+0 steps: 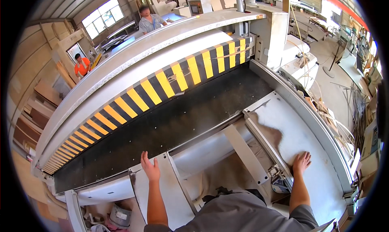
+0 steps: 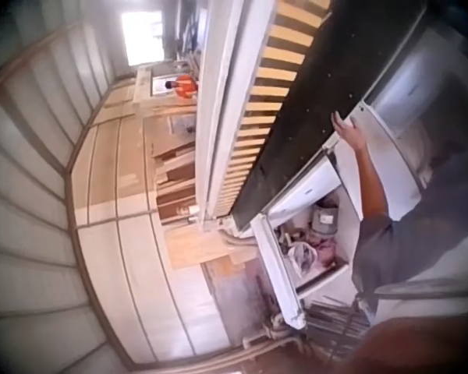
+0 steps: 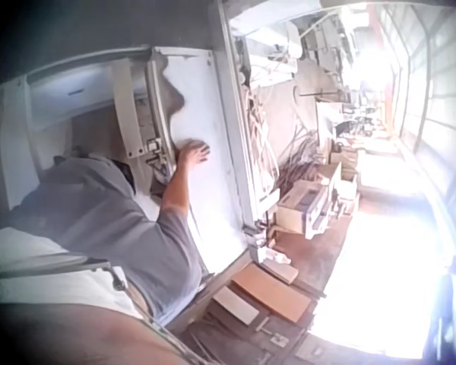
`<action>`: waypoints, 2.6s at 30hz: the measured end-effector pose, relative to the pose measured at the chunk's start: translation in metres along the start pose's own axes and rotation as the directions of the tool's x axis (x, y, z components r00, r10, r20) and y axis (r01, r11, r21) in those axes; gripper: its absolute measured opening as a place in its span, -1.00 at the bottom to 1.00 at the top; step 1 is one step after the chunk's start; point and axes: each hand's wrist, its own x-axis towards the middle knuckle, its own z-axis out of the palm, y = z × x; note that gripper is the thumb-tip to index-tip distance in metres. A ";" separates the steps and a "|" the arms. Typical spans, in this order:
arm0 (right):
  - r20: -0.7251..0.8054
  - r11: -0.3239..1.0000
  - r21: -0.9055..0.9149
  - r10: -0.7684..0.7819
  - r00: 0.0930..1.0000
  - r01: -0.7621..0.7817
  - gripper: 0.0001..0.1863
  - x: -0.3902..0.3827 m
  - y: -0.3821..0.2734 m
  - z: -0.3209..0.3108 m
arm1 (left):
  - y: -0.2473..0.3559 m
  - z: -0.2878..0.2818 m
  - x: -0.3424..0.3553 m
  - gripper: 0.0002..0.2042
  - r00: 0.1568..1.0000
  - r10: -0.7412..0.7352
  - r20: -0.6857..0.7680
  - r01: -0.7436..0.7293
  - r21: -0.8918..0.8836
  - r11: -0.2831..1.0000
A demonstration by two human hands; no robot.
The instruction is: The person helps operate an industrial saw machine by receiving and guiding large wood panels by hand, then clears cut wood pieces and scrap strips from the machine table using a rod and by hand.
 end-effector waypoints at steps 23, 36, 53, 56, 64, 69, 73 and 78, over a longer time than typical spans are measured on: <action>-0.041 0.997 -0.049 -0.069 0.997 0.067 -0.31 0.003 -0.001 0.011 | -0.184 0.003 0.031 -0.19 0.617 -0.776 -0.133 0.614 0.699 0.368; 0.044 0.965 -0.105 0.246 0.968 -0.240 -0.04 0.006 -0.052 0.031 | -0.265 -0.137 -0.036 -0.07 0.342 -0.895 -0.288 0.692 0.721 0.032; 0.035 0.954 -0.110 0.285 0.958 -0.279 -0.01 -0.002 -0.073 0.014 | -0.056 0.014 -0.031 -0.16 0.797 -0.339 0.500 -0.074 0.638 0.767; -0.006 0.956 -0.082 0.281 0.960 -0.280 -0.02 -0.003 -0.077 0.012 | -0.031 0.028 -0.039 -0.15 0.780 -0.314 0.541 -0.119 0.622 0.774; 0.027 0.956 -0.080 0.285 0.958 -0.282 -0.04 -0.002 -0.077 0.007 | 0.028 0.068 -0.042 -0.16 0.776 -0.223 0.589 -0.163 0.529 0.833; 0.032 0.952 -0.104 0.292 0.956 -0.287 -0.04 0.002 -0.076 0.008 | 0.056 0.073 -0.049 -0.19 0.759 -0.166 0.629 -0.199 0.468 0.861; 0.029 0.957 -0.096 0.278 0.960 -0.274 -0.04 0.002 -0.077 0.006 | 0.077 0.075 -0.062 -0.17 0.750 -0.064 0.658 -0.260 0.383 0.886; 0.043 0.958 -0.061 0.282 0.958 -0.280 -0.07 0.000 -0.080 -0.003 | 0.107 0.078 -0.074 -0.01 0.634 0.105 0.766 -0.428 0.235 0.873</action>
